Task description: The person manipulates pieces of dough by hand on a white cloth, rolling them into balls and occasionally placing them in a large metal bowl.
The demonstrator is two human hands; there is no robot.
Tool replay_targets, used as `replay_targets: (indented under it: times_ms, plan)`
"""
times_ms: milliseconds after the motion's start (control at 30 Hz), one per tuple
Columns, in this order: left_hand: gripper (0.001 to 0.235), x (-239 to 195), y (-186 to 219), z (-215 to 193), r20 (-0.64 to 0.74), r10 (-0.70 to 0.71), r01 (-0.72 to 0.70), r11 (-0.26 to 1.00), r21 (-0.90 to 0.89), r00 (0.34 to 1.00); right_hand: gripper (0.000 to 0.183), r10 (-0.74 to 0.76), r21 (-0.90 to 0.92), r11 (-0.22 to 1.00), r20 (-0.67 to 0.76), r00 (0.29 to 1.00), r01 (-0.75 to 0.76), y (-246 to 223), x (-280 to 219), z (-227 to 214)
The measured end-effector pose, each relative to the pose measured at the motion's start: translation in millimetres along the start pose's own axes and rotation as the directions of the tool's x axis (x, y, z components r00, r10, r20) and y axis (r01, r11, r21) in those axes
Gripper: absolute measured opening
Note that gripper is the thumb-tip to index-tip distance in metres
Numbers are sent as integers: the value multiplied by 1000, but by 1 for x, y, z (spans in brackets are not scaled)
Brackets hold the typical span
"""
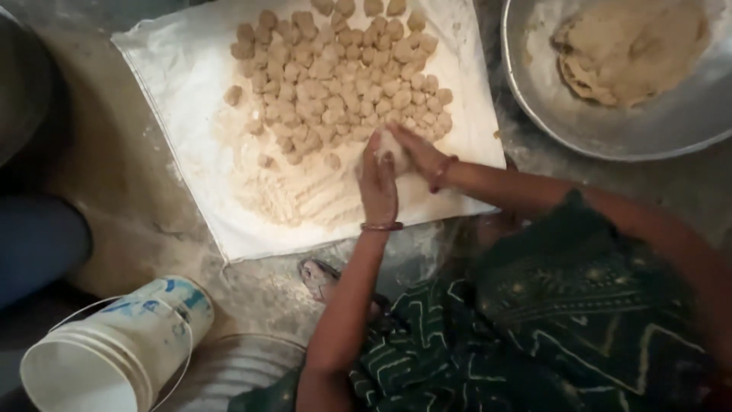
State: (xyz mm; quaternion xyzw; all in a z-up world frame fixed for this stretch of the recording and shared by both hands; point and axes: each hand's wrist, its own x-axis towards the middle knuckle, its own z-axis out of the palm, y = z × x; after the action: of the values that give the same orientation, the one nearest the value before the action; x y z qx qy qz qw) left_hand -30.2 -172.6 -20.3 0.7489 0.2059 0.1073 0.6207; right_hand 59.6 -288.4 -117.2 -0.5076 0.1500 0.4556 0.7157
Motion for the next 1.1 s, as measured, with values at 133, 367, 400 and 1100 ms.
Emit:
replay_targets:
  times_ms: [133,367,400,1100]
  plan:
    - [50,34,-16,4,-181,59,-28,985,168,982,46,-376,-242,891,82,923,385,-7,9,16]
    - [69,31,-66,36,113,-2,16,992,-124,994,63,-322,-29,946,-15,947,322,-30,-28,42]
    - [68,9,-52,44,126,-88,106,984,-144,988,66,-226,65,971,-49,973,229,-41,-25,37]
    - [92,36,-24,56,-15,-79,79,997,-8,997,84,-185,-63,979,108,977,193,-39,-17,14]
